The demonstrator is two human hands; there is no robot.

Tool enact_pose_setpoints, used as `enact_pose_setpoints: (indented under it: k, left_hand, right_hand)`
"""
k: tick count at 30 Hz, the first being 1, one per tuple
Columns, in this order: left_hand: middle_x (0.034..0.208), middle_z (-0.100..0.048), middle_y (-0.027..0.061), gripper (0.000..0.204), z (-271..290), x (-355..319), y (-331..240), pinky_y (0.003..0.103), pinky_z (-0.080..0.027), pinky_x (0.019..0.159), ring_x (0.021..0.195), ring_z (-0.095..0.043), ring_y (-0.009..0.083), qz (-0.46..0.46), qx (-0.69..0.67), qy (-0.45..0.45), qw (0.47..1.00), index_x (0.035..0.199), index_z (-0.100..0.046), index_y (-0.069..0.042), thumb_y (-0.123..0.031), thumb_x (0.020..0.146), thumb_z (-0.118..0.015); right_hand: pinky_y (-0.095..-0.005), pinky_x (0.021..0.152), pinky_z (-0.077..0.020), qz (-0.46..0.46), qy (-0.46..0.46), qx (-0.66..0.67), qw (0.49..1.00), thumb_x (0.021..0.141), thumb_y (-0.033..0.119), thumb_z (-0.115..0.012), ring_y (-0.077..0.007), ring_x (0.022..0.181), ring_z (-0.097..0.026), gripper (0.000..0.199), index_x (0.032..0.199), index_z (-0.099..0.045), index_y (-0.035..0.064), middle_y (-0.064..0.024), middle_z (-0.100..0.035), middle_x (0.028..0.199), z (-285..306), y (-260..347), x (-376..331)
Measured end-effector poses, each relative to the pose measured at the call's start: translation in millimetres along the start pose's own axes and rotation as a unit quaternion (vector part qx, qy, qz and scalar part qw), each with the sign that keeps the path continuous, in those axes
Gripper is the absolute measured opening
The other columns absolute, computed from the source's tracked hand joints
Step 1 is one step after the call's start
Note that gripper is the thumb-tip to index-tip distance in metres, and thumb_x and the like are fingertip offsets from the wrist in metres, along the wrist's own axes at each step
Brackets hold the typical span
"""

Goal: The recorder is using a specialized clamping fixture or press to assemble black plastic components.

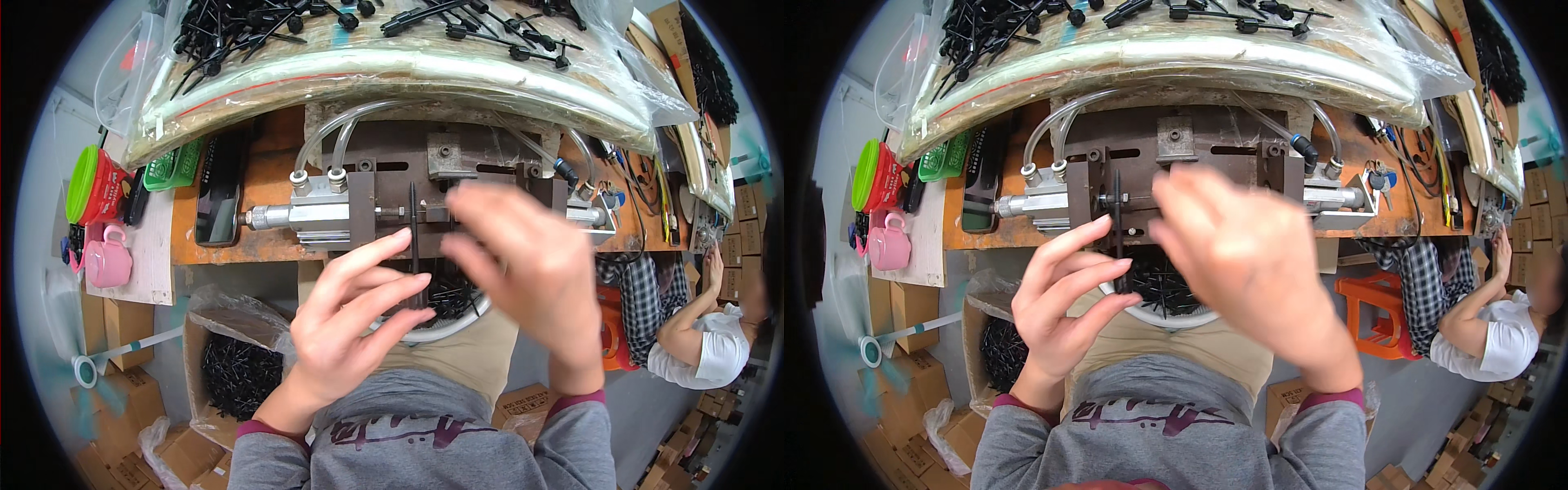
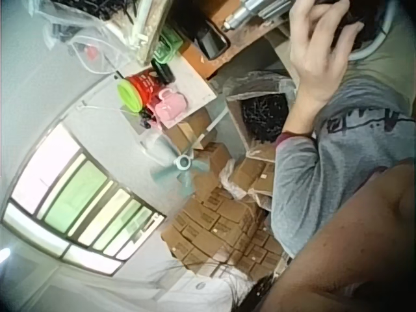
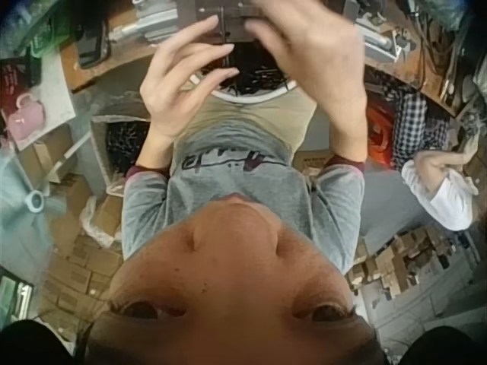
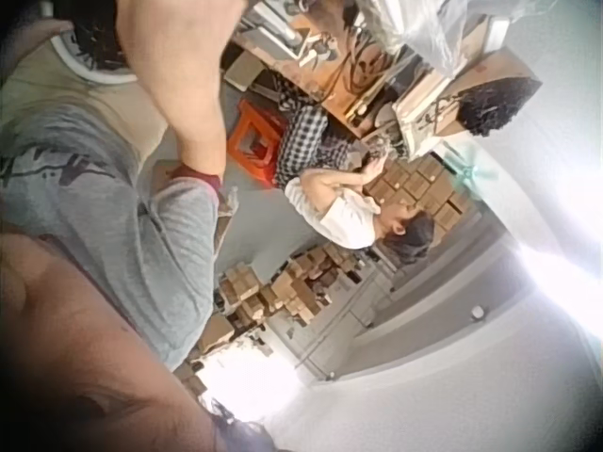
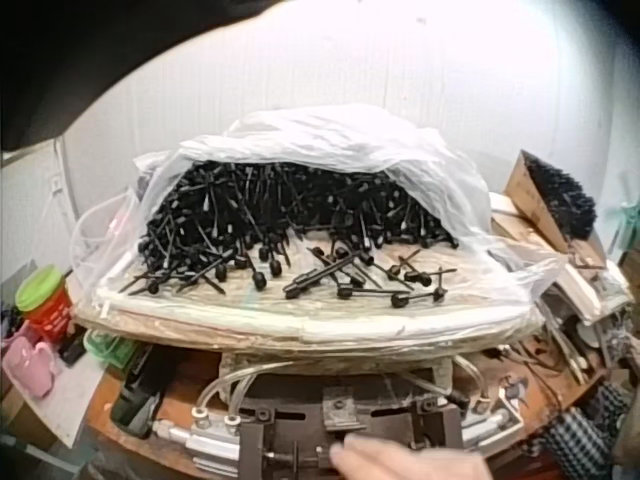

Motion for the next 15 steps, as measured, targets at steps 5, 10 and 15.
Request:
enact_pose_setpoints:
  k: [5,10,15]
  left_hand:
    - [0.126,-0.064,0.0183,0.031,-22,10,-1,0.032,-0.058,0.075,0.09,-0.07,0.0251,-0.078,0.164,0.021,0.983,0.097,-0.071,0.001,-0.004,0.068,-0.082]
    - [0.126,-0.066,0.0144,0.028,-44,10,3,0.031,-0.056,0.07,0.081,-0.069,0.0225,-0.081,0.249,0.05,0.964,0.095,-0.069,-0.001,-0.009,0.07,-0.08]
    - [0.128,-0.064,0.016,0.027,-60,5,11,0.03,-0.055,0.067,0.072,-0.069,0.021,-0.09,0.292,0.077,0.949,0.093,-0.068,-0.001,-0.009,0.069,-0.079]
  right_hand:
    - [-0.0276,0.058,-0.0459,0.125,-0.216,-0.15,0.957,0.08,0.015,-0.077,-0.0125,0.059,-0.056,0.022,0.099,-0.071,0.0062,-0.0052,-0.07,0.089,28,-45,99]
    - [-0.0418,0.093,-0.0514,-0.078,0.047,-0.212,0.973,0.071,0.03,-0.074,-0.0352,0.111,-0.061,0.049,0.105,-0.062,-0.0037,-0.0222,-0.064,0.112,12,-70,196]
    - [-0.0407,0.09,-0.0543,-0.111,0.143,-0.178,0.967,0.069,0.032,-0.073,-0.0376,0.108,-0.065,0.059,0.113,-0.066,-0.0074,-0.0283,-0.066,0.115,-20,-103,240]
Point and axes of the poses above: each hand's wrist, its own x-axis towards the middle knuckle, its own z-axis out of the back of the hand, y = z × x, the point moved 3 cm from there along x, towards the middle knuckle
